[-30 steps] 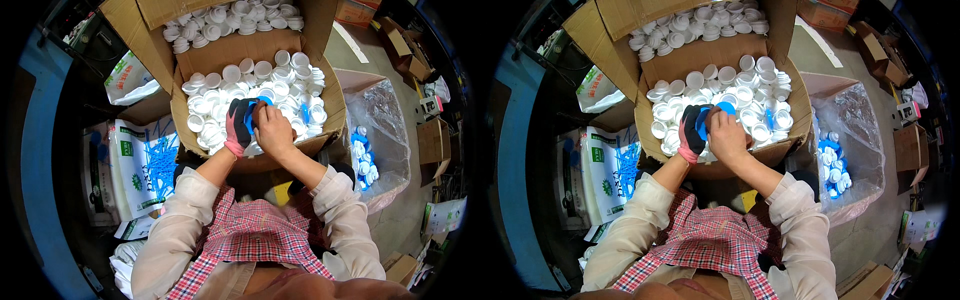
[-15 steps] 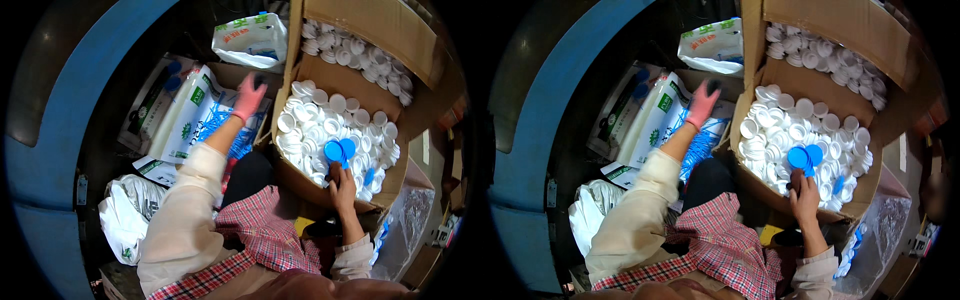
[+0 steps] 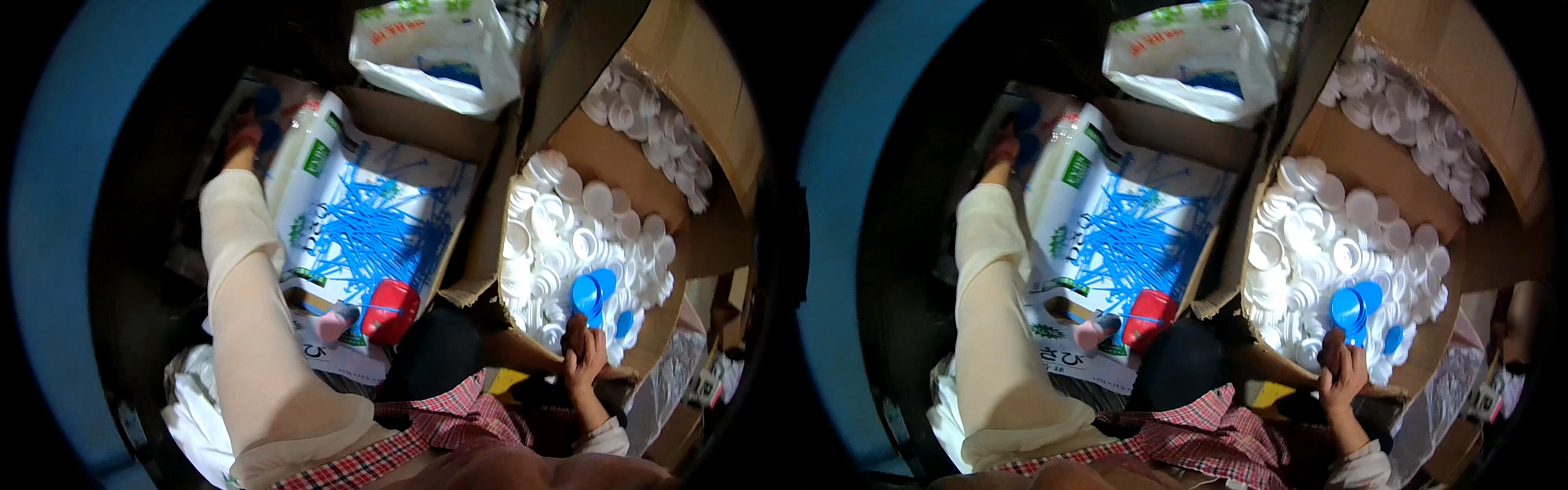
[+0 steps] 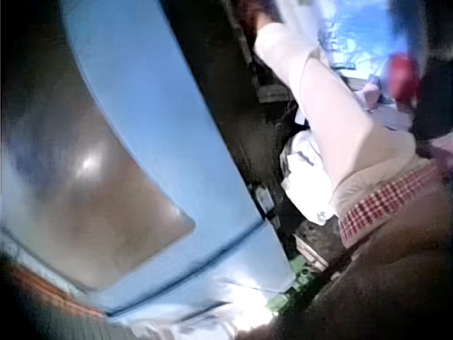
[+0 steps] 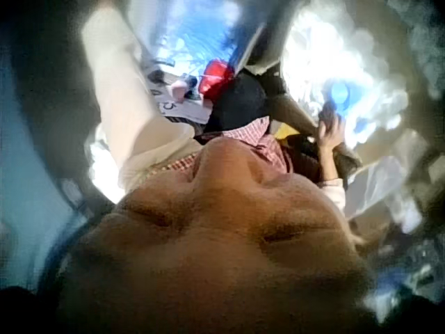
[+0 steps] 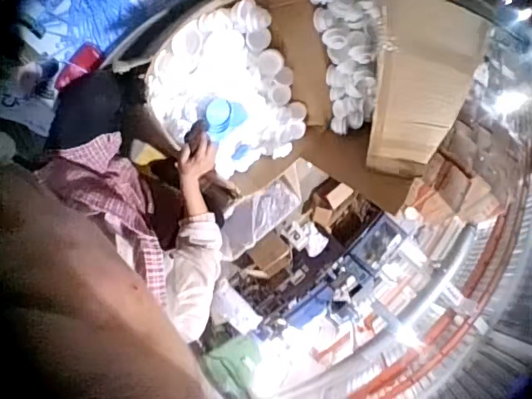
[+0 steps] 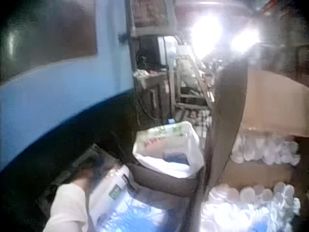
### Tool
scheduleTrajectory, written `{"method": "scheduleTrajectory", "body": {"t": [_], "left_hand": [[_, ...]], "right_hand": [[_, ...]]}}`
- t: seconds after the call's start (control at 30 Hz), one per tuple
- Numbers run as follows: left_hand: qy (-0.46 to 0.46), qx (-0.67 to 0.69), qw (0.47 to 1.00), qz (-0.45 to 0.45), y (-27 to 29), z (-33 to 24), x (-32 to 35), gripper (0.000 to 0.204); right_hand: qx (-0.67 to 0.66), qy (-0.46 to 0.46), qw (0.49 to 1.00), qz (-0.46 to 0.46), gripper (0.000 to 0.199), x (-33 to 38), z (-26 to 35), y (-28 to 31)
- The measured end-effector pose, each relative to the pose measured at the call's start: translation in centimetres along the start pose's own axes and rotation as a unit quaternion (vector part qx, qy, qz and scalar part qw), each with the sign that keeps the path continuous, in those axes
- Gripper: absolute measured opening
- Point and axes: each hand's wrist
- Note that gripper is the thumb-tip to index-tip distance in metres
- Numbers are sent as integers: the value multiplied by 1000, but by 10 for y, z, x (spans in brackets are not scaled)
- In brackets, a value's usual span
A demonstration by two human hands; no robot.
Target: The person repeatedly picks white plastic caps from a cardboard box and places them onto blue circular bases held in the left hand. After filling a blue base, the person sets it aside and picks up another empty blue base to continue the process. The task is performed by hand without tools.
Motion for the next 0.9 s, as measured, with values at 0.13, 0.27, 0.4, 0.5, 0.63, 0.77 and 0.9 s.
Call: {"method": "scheduleTrajectory", "body": {"t": [0.13,0.27,0.4,0.5,0.63,0.77,0.9], "left_hand": [[-109,63,992,8,-43,-2,-33,39],[-176,61,982,-30,-25,-10,-20,36],[-310,93,936,-138,16,-104,124,35],[-552,194,801,-128,84,-183,275,42],[-646,157,747,25,101,-301,426,46],[-633,92,758,131,66,-387,483,49],[-572,184,768,222,44,-414,505,41]], "right_hand": [[-17,-49,997,53,43,-10,13,8],[-11,-32,999,22,45,-6,9,3],[23,-16,999,-24,44,-3,8,6],[-3,5,999,-32,44,-8,3,0],[-24,16,999,-35,43,-6,5,4],[-74,18,996,-36,46,5,-5,8],[-113,97,980,-134,54,3,-8,30]]}}
Point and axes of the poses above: each hand's wrist, its own x-axis away from the middle knuckle, its own y-axis out of the back of the hand, z = x × y, and after that the axes turned 12 degrees about z, right-handed
